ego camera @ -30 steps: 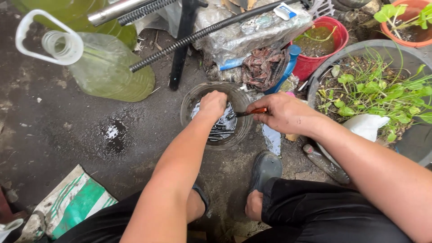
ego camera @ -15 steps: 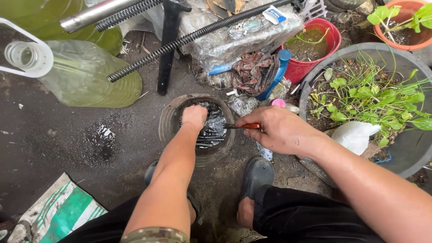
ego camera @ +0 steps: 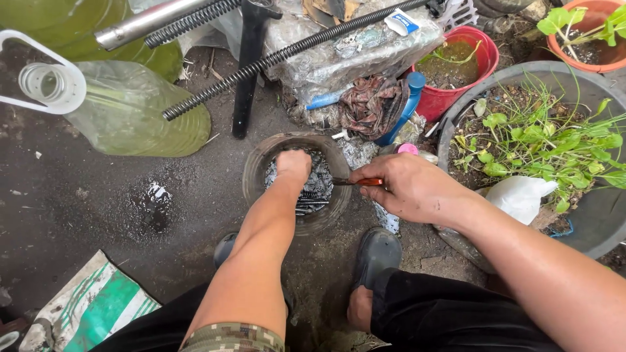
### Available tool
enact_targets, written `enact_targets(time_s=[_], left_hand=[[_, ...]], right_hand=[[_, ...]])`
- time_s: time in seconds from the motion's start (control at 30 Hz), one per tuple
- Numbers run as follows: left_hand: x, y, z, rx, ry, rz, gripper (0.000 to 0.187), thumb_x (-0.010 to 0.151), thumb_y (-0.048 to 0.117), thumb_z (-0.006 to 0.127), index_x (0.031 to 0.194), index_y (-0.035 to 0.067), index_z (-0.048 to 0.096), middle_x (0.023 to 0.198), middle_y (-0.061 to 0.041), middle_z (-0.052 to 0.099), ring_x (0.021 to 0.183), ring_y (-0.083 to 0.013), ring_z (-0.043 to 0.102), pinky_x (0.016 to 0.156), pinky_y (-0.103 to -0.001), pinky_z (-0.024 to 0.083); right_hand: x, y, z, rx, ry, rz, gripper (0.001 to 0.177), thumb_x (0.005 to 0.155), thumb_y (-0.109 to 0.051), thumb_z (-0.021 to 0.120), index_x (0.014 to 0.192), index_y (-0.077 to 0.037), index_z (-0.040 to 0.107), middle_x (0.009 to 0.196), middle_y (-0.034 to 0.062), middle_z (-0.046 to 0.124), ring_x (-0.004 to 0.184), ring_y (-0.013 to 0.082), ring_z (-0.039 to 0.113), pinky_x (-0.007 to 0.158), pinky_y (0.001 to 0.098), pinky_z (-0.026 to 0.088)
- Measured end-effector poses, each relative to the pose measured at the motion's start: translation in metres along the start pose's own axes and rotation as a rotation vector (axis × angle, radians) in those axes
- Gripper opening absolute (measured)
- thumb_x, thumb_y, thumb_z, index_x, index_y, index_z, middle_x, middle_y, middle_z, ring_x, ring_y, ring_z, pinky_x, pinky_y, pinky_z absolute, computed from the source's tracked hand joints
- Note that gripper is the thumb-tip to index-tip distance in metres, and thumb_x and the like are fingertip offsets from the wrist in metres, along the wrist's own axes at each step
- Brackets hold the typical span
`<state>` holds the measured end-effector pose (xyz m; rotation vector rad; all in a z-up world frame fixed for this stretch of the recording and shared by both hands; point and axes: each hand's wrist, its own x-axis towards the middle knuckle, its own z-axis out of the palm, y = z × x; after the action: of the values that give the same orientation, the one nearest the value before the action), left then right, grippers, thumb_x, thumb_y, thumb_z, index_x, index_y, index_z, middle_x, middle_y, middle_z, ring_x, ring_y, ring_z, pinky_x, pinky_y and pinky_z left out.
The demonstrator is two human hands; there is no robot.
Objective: The person sits on the ground and cleans small metal parts submerged in a bucket of water. They use a brush to scrub the parts and a screwdriver to manipulate them, occasionally picking up and inspecting the items before placing them back into the bucket.
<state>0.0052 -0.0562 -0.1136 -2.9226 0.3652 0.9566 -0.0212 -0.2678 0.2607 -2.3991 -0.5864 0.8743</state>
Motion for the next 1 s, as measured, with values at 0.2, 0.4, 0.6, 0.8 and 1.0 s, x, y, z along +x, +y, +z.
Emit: enact_targets(time_s=[0.2, 0.4, 0.6, 0.8, 1.0], left_hand=[[-0.005, 0.007, -0.025, -0.026, 0.009, 0.018, 0.032, 0.102, 0.012, 0.057, 0.110, 0.013, 0.088, 0.114, -0.007, 0.088, 0.112, -0.0319, 0.083, 0.091, -0.054, 0.066], [0.008, 0.015, 0.007, 0.069, -0.130, -0.009, 0.035, 0.106, 0.016, 0.055, 0.123, 0.012, 0.085, 0.128, -0.004, 0.085, 0.122, -0.0305, 0.079, 0.090, -0.063, 0.063], [-0.012, -0.008, -0.020, -0.090, -0.083, 0.013, 0.036, 0.111, 0.022, 0.054, 0.118, 0.009, 0.087, 0.120, -0.009, 0.087, 0.119, -0.0320, 0.081, 0.097, -0.055, 0.065], [-0.101, -0.058, -0.109, -0.240, 0.236, 0.319, 0.031, 0.098, 0.010, 0.056, 0.100, 0.005, 0.087, 0.095, -0.025, 0.084, 0.097, -0.0506, 0.082, 0.086, -0.062, 0.066], [-0.181, -0.084, -0.144, -0.343, 0.211, 0.455, 0.033, 0.099, 0.012, 0.061, 0.126, 0.008, 0.079, 0.110, -0.026, 0.084, 0.104, -0.0550, 0.078, 0.093, -0.069, 0.063]], right_hand=[[0.002, -0.002, -0.003, -0.032, -0.021, 0.019, 0.021, 0.102, -0.019, 0.072, 0.115, -0.014, 0.088, 0.099, 0.0167, 0.087, 0.097, 0.0374, 0.086, 0.087, 0.0496, 0.070], [-0.004, -0.004, -0.006, -0.021, 0.001, -0.008, 0.025, 0.100, -0.018, 0.073, 0.120, -0.012, 0.086, 0.103, 0.0228, 0.085, 0.100, 0.0458, 0.084, 0.088, 0.0584, 0.067], [-0.008, -0.002, -0.009, -0.028, -0.001, 0.031, 0.025, 0.101, -0.017, 0.072, 0.121, -0.016, 0.088, 0.106, 0.0179, 0.087, 0.102, 0.0394, 0.085, 0.091, 0.0529, 0.068], [-0.003, 0.020, 0.004, -0.043, 0.023, 0.021, 0.029, 0.097, -0.022, 0.075, 0.123, -0.021, 0.088, 0.108, 0.0151, 0.087, 0.104, 0.0401, 0.084, 0.089, 0.0550, 0.068], [-0.003, 0.009, 0.007, 0.011, 0.068, -0.020, 0.029, 0.098, -0.026, 0.078, 0.125, -0.023, 0.088, 0.110, 0.0133, 0.087, 0.106, 0.0381, 0.083, 0.091, 0.0542, 0.068]])
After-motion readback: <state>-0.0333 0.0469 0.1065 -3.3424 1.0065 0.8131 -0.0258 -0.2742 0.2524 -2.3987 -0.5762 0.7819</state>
